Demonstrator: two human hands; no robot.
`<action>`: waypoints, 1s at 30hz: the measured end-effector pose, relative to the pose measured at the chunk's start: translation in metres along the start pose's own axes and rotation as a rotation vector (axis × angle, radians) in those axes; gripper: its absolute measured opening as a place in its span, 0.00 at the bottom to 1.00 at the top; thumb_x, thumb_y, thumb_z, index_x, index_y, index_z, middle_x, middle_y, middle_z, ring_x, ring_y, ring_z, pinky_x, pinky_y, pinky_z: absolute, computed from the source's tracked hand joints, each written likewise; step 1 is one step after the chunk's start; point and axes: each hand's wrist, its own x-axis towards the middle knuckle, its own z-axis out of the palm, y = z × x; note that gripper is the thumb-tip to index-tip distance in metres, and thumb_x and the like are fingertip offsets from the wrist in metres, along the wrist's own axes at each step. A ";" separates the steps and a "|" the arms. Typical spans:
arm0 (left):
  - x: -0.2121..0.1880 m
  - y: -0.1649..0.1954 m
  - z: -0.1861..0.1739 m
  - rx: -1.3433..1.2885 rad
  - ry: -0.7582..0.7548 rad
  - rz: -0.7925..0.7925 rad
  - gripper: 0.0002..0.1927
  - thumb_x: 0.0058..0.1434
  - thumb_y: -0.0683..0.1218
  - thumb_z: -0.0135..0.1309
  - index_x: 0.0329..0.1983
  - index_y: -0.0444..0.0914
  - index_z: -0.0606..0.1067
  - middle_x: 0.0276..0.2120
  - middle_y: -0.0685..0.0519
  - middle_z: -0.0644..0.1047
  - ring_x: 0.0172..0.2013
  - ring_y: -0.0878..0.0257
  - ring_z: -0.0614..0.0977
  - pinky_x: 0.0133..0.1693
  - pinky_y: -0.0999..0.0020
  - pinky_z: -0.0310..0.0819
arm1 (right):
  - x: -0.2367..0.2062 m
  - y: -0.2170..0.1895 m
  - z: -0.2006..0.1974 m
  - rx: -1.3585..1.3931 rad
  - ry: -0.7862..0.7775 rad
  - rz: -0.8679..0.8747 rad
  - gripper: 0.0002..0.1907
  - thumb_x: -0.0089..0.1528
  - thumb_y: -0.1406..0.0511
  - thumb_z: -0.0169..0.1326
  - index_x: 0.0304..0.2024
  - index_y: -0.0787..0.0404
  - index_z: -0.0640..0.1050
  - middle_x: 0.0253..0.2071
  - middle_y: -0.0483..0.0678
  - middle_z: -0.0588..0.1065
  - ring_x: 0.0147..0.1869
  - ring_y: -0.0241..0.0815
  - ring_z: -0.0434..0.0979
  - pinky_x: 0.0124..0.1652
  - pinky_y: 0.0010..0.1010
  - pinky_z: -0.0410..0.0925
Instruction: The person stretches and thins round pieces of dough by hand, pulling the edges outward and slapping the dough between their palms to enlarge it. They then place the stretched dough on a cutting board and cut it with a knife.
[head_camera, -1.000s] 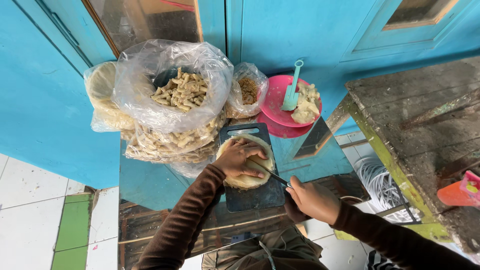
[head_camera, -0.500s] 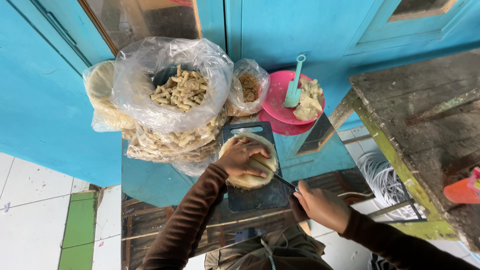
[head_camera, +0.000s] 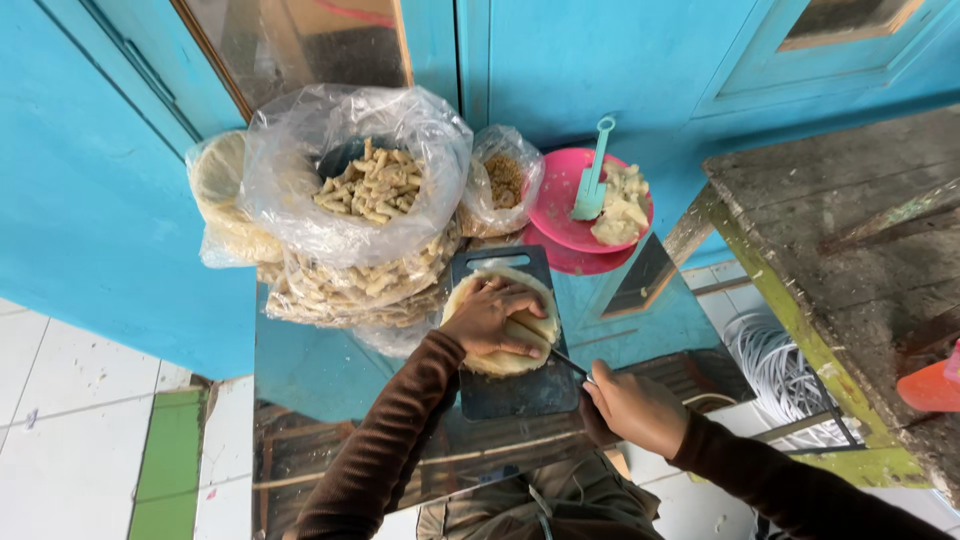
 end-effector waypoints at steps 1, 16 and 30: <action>0.001 -0.001 -0.001 -0.014 0.002 -0.013 0.33 0.44 0.70 0.67 0.50 0.53 0.77 0.60 0.60 0.75 0.64 0.54 0.67 0.62 0.48 0.47 | 0.003 0.002 0.000 0.002 0.006 -0.012 0.15 0.67 0.57 0.48 0.40 0.63 0.66 0.20 0.59 0.76 0.27 0.63 0.78 0.24 0.54 0.67; -0.002 -0.008 0.005 -0.058 0.026 0.021 0.33 0.46 0.70 0.66 0.51 0.53 0.78 0.59 0.58 0.75 0.65 0.54 0.68 0.63 0.49 0.48 | -0.020 0.023 -0.012 0.037 -0.157 0.073 0.14 0.68 0.57 0.46 0.38 0.62 0.65 0.21 0.59 0.76 0.28 0.63 0.78 0.26 0.53 0.66; -0.055 0.065 0.023 0.584 0.298 0.138 0.25 0.58 0.43 0.54 0.61 0.38 0.72 0.52 0.48 0.76 0.54 0.53 0.77 0.55 0.56 0.71 | -0.020 0.040 -0.012 0.149 -0.212 0.085 0.13 0.67 0.58 0.47 0.38 0.62 0.69 0.26 0.59 0.78 0.33 0.63 0.78 0.31 0.53 0.65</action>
